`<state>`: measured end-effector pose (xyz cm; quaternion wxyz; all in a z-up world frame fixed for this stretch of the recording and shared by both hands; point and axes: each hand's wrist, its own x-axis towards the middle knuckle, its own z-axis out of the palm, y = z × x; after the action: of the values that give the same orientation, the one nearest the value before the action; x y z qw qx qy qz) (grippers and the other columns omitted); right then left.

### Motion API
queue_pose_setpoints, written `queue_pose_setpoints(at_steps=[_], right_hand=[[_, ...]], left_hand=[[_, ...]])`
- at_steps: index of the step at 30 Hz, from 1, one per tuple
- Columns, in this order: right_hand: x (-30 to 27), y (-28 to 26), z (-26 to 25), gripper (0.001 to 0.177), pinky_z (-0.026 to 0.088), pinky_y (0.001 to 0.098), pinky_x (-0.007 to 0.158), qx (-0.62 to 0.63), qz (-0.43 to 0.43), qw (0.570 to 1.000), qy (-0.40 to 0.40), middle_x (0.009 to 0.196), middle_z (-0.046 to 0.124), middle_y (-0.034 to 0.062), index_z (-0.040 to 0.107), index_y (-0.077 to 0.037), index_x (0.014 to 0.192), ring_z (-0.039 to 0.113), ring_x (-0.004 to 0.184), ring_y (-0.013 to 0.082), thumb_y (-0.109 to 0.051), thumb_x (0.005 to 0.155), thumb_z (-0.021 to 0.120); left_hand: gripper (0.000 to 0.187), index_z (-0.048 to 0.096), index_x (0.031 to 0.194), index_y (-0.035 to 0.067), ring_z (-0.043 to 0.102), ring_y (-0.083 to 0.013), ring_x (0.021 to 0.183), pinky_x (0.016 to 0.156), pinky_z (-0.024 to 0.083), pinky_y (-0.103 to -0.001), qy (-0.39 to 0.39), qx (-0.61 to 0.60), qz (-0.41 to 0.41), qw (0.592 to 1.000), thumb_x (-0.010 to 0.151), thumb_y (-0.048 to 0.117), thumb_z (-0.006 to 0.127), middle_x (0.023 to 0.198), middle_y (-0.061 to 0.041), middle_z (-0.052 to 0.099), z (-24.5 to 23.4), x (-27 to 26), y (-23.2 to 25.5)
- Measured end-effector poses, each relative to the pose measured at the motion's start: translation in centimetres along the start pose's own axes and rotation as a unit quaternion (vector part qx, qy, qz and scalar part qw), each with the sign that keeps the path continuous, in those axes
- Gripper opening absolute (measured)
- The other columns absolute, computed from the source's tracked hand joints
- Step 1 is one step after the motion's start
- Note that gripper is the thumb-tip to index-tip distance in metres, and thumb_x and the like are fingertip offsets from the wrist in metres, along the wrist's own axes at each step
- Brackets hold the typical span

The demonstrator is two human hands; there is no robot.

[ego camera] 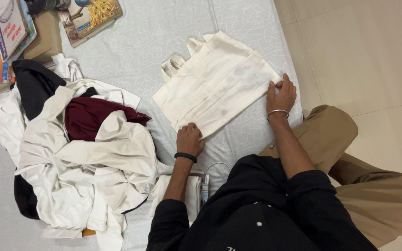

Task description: The person folds a white tank top and a white tote bag by hand while sitting on the floor next to a bed.

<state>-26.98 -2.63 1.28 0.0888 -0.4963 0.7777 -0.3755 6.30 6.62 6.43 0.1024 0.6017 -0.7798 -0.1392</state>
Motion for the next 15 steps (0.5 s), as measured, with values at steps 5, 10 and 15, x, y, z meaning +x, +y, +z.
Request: queue_pose_setpoints(at_steps=[5, 10, 15], right_hand=[[0.0, 0.0, -0.2, 0.052, 0.049, 0.0445, 0.084, 0.019, -0.006, 1.0, 0.008, 0.093, 0.069, 0.0052, 0.055, 0.0, 0.142, 0.062, 0.09, 0.026, -0.022, 0.098, 0.072], [0.0, -0.2, -0.4, 0.045, 0.052, 0.0359, 0.071, 0.113, 0.03, 0.993, 0.004, 0.092, 0.072, 0.0058, 0.061, -0.005, 0.139, 0.065, 0.075, 0.0191, -0.019, 0.098, 0.073], [0.1, 0.3, 0.0, 0.042, 0.052, 0.0339, 0.068, 0.138, 0.037, 0.99, 0.016, 0.094, 0.074, 0.0062, 0.062, -0.005, 0.139, 0.065, 0.072, 0.0167, -0.017, 0.1, 0.072]], left_hand=[[0.011, 0.069, 0.081, 0.01, 0.062, -0.0294, 0.094, 0.084, 0.05, -0.042, 0.04, -0.025, -0.001, 0.999, 0.071, 0.009, 0.072, 0.103, -0.008, 0.066, 1.3, -0.8, -0.9], [0.015, 0.074, 0.091, 0.012, 0.066, -0.0281, 0.089, 0.079, 0.054, -0.042, 0.01, -0.037, -0.067, 0.997, 0.077, 0.011, 0.069, 0.092, -0.006, 0.071, 0.3, -1.6, -0.9], [0.018, 0.077, 0.093, 0.016, 0.067, -0.0277, 0.092, 0.078, 0.055, -0.042, -0.008, -0.013, -0.088, 0.996, 0.077, 0.013, 0.07, 0.096, -0.006, 0.071, -0.1, -2.2, -1.2]])
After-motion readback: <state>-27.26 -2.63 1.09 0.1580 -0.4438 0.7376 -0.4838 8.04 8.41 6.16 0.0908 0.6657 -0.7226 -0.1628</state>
